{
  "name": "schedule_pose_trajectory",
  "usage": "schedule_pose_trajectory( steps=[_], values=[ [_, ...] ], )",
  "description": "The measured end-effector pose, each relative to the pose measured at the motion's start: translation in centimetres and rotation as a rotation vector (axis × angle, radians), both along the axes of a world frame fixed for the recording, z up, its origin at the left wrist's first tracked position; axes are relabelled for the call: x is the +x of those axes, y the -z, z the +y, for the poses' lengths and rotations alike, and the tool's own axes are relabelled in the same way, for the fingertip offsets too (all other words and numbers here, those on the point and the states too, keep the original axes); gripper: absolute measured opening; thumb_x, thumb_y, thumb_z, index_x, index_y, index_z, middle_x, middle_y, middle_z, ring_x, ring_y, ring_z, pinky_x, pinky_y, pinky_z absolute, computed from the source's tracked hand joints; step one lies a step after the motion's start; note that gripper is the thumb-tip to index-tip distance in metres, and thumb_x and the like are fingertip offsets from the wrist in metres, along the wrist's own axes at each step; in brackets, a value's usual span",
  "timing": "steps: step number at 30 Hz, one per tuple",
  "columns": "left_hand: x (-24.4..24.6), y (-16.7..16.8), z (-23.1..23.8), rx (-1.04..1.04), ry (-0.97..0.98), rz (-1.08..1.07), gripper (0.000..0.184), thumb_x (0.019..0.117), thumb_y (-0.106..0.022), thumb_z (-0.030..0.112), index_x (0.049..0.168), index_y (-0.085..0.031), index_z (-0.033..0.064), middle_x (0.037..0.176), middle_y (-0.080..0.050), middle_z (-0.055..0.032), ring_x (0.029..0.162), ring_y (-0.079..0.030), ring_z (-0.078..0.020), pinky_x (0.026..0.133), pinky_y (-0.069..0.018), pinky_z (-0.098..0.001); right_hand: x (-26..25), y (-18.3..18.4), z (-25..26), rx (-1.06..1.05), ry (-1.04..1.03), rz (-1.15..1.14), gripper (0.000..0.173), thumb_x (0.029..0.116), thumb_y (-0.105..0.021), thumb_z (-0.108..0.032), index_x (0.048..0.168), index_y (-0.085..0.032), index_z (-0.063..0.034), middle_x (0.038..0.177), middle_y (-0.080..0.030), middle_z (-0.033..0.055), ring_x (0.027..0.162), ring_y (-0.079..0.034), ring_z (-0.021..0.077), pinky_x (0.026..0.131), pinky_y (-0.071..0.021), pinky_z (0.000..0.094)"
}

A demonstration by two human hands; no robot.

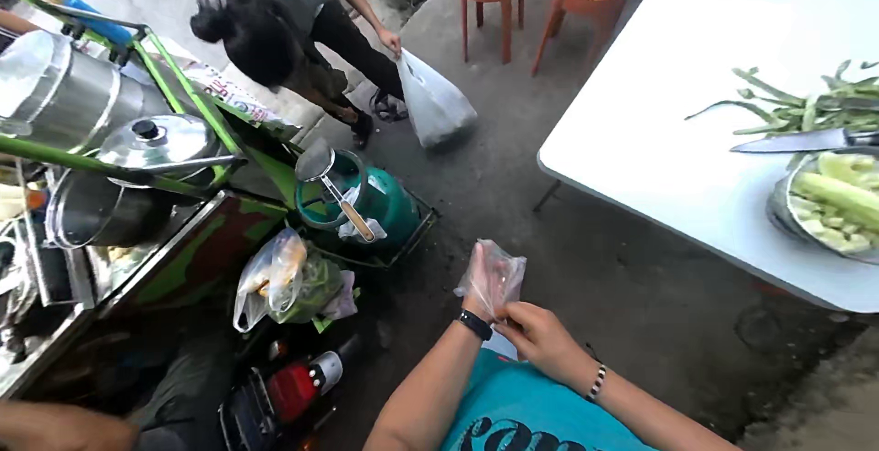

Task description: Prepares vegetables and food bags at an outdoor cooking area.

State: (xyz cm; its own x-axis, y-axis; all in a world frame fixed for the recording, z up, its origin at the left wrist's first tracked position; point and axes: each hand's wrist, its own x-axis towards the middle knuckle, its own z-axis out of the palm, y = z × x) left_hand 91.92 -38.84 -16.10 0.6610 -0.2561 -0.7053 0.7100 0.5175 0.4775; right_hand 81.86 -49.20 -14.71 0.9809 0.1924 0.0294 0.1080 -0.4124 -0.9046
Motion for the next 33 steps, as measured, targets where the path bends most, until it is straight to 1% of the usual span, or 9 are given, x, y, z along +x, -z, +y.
schedule_pose_trajectory(
  steps=[1,6,8,10,15,19,24,29,33],
  values=[
    [0.8,-0.1,-0.9,0.055,0.012,0.005,0.05,0.109,-0.029,0.053,0.125,-0.053,0.0121,0.087,-0.067,-0.0036,0.075,-0.067,-0.0149,0.07,-0.059,-0.033,0.6,0.0,-0.7,0.007,0.006,-0.008,0.021,0.1004,-0.061,-0.025,0.103,-0.072,-0.0075,0.087,-0.069,0.0053,0.078,-0.066,0.016,0.077,-0.0579,0.0355],
    [6.2,0.0,-5.5,0.023,0.051,-0.066,0.06,0.1081,-0.022,0.057,0.14,-0.044,0.0113,0.112,-0.064,-0.0117,0.093,-0.066,-0.0237,0.082,-0.0566,-0.0438,5.4,-0.5,-4.7,-0.047,0.02,-0.157,0.02,0.1022,-0.059,-0.023,0.101,-0.071,-0.0081,0.094,-0.071,0.006,0.085,-0.069,0.0168,0.079,-0.0591,0.0344],
    [9.0,0.0,-7.5,0.009,0.055,-0.077,0.054,0.1099,-0.024,0.049,0.139,-0.046,0.0093,0.114,-0.063,-0.011,0.095,-0.065,-0.0212,0.084,-0.0561,-0.0395,7.8,-1.1,-6.5,-0.093,0.015,-0.191,0.021,0.1027,-0.058,-0.023,0.099,-0.071,-0.0072,0.092,-0.07,0.0077,0.085,-0.069,0.0195,0.077,-0.0594,0.0372],
    [11.4,-0.2,-9.8,0.025,0.08,-0.093,0.037,0.1101,-0.033,0.039,0.122,-0.054,0.0108,0.101,-0.068,-0.0056,0.087,-0.069,-0.0159,0.078,-0.0593,-0.0334,9.5,-2.2,-8.4,-0.122,0.019,-0.178,0.021,0.103,-0.058,-0.021,0.099,-0.07,-0.0051,0.093,-0.07,0.0106,0.087,-0.07,0.0241,0.077,-0.0593,0.0419],
    [16.6,-1.5,-16.9,0.287,0.406,-0.283,0.039,0.1103,-0.031,0.047,0.113,-0.053,0.0157,0.076,-0.061,0.0048,0.06,-0.059,-0.0031,0.053,-0.0533,-0.0204,13.0,-4.3,-13.0,-0.116,0.161,-0.193,0.015,0.1004,-0.061,-0.015,0.097,-0.07,-0.0028,0.092,-0.068,0.0129,0.089,-0.069,0.0284,0.078,-0.0584,0.0452],
    [19.0,-2.1,-22.3,0.013,0.36,-0.388,0.039,0.1101,-0.022,0.033,0.119,-0.052,0.0092,0.103,-0.065,-0.0049,0.096,-0.066,-0.0164,0.085,-0.057,-0.0382,12.7,-4.7,-17.2,-0.139,0.246,-0.14,0.011,0.0984,-0.062,-0.011,0.1,-0.07,-0.002,0.094,-0.068,0.0142,0.091,-0.069,0.0304,0.078,-0.058,0.0465],
    [16.4,-3.8,-29.0,-0.1,0.453,-0.406,0.046,0.1096,-0.011,0.029,0.138,-0.041,0.0081,0.117,-0.064,-0.01,0.109,-0.065,-0.0257,0.097,-0.0531,-0.0474,10.7,-4.7,-22.4,-0.146,0.277,-0.203,0.009,0.0972,-0.062,-0.007,0.094,-0.068,-0.0023,0.089,-0.066,0.0136,0.086,-0.068,0.0296,0.073,-0.0574,0.0451],
    [10.4,-4.1,-34.9,-0.138,0.582,-0.424,0.044,0.1073,-0.024,0.025,0.14,-0.045,0.0058,0.123,-0.065,-0.0124,0.111,-0.066,-0.0284,0.096,-0.0552,-0.0484,5.8,-4.5,-29.4,-0.129,0.159,-0.234,0.011,0.0974,-0.062,-0.009,0.09,-0.069,-0.0043,0.083,-0.065,0.0111,0.079,-0.067,0.0276,0.068,-0.056,0.0441],
    [4.3,-2.5,-39.6,-0.031,0.638,-0.435,0.048,0.1121,-0.025,0.029,0.148,-0.035,-0.0015,0.141,-0.055,-0.0177,0.124,-0.061,-0.0268,0.103,-0.0534,-0.0427,1.8,-3.7,-36.3,-0.096,-0.015,-0.228,0.008,0.0945,-0.065,-0.007,0.089,-0.071,-0.0044,0.084,-0.067,0.0107,0.078,-0.068,0.0272,0.067,-0.0562,0.0454]
  ],
)
